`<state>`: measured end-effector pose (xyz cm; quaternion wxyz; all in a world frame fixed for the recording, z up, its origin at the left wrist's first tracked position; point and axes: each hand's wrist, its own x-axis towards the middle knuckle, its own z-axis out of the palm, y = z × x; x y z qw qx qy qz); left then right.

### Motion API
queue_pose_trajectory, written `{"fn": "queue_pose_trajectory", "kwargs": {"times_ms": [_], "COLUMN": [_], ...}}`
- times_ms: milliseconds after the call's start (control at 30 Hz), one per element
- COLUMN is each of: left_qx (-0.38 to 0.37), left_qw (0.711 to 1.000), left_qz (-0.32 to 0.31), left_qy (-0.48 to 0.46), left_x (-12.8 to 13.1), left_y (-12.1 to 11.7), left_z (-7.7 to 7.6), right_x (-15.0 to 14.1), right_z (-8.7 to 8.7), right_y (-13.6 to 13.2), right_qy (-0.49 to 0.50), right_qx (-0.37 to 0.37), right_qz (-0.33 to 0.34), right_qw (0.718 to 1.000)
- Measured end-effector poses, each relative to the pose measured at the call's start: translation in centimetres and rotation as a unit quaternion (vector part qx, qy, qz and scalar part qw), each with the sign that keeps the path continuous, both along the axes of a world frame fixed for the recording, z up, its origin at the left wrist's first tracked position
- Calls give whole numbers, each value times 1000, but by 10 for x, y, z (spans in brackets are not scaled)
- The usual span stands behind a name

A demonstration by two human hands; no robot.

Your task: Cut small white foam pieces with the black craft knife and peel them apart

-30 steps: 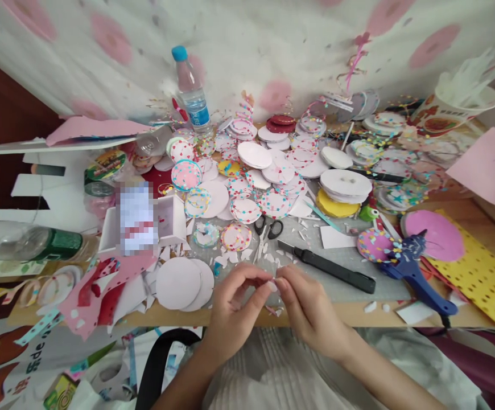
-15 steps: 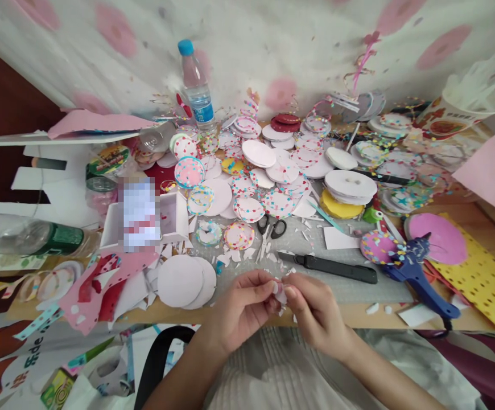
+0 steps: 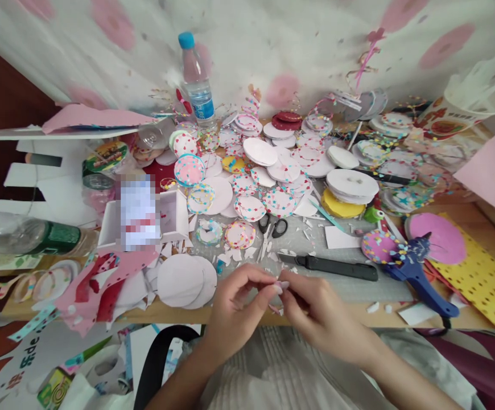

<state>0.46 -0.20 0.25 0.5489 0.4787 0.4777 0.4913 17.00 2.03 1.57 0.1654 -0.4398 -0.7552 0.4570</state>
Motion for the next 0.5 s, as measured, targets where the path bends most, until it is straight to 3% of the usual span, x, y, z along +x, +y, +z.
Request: {"fn": "queue_pose_trajectory", "kwargs": {"times_ms": [133, 233, 300, 500], "left_qx": [108, 130, 117, 71], "left_qw": [981, 964, 965, 985], "left_qz": [-51, -110, -128, -104], "left_qy": [150, 206, 198, 118], "left_x": [-10, -12, -11, -10], "left_y": [2, 3, 3, -1], "left_z": [-1, -1, -1, -5], "right_x": [-2, -2, -2, -2], "right_z": [-5, -4, -1, 1], "right_y": [-2, -2, -1, -2], "right_qy": [3, 14, 24, 45], "right_qx": [8, 19, 7, -57], "right_qz": [1, 20, 36, 69], "right_qw": [1000, 1000, 999, 995]}}
